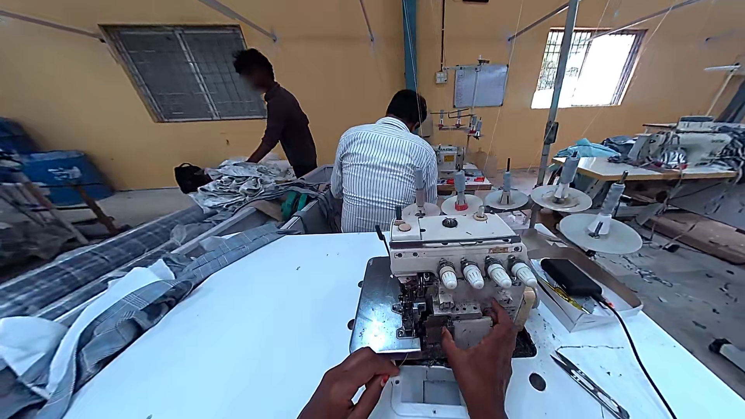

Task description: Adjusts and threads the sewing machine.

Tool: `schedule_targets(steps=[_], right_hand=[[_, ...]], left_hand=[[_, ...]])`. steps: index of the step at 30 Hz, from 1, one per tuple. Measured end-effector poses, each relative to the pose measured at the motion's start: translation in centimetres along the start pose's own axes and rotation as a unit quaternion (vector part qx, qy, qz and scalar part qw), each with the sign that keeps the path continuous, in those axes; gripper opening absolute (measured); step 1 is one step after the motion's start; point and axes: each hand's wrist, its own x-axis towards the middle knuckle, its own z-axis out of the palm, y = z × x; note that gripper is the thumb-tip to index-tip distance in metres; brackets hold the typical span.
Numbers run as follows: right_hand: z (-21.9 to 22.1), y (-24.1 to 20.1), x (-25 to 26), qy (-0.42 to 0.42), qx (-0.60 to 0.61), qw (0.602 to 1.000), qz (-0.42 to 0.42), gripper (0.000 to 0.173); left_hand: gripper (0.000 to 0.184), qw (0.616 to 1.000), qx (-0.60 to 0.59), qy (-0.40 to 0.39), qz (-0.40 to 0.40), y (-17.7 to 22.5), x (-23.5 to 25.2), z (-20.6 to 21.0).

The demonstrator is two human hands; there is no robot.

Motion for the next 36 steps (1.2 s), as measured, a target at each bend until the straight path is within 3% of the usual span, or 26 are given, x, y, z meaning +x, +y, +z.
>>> schedule_targets(steps=[7, 16, 18, 20, 23, 25, 27, 31, 36], right_hand=[[-1.6, 0.6, -1.7, 0.022, 0.017, 0.998, -0.049, 0.092], [-5.6, 2.6, -4.6, -0.086, -0.079, 0.984, -0.134, 0.095], [-6.4, 3.2, -4.6, -0.132, -0.083, 0.976, -0.15, 0.088], [-8.1, 3.9, -3.5, -0.233, -0.043, 0.959, -0.153, 0.074], [-11.0, 4.9, -0.6, -0.379, 0.1, 0.913, -0.113, 0.038], [-11.7, 4.9, 0.8, -0.348, 0.132, 0.925, -0.073, 0.022], [-10.8, 4.3, 1.4, -0.296, 0.136, 0.945, -0.037, 0.018], [-8.6, 3.9, 3.5, -0.368, 0.14, 0.919, 0.005, 0.022], [-8.1, 5.2, 9.3, -0.267, -0.005, 0.963, 0.037, 0.011]], left_hand=[[0.016, 1.0, 0.003, -0.017, 0.001, 0.9, -0.3, -0.4], [0.014, 1.0, -0.014, -0.022, -0.011, 1.7, -1.2, 0.8], [0.013, 1.0, -0.014, -0.013, -0.014, 1.8, -1.7, 1.1], [0.013, 1.0, -0.013, 0.0, -0.021, 1.7, -2.1, 1.4], [0.013, 0.999, -0.009, 0.021, -0.039, 1.1, -3.3, 1.7], [0.013, 0.998, -0.002, 0.031, -0.048, 0.8, -4.2, 2.2], [0.014, 0.998, 0.0, 0.036, -0.053, 0.3, -4.9, 2.6], [0.021, 0.997, 0.009, 0.052, -0.061, -0.3, -5.6, 2.9], [0.02, 0.993, 0.071, 0.065, -0.063, 0.0, -5.6, 3.6]])
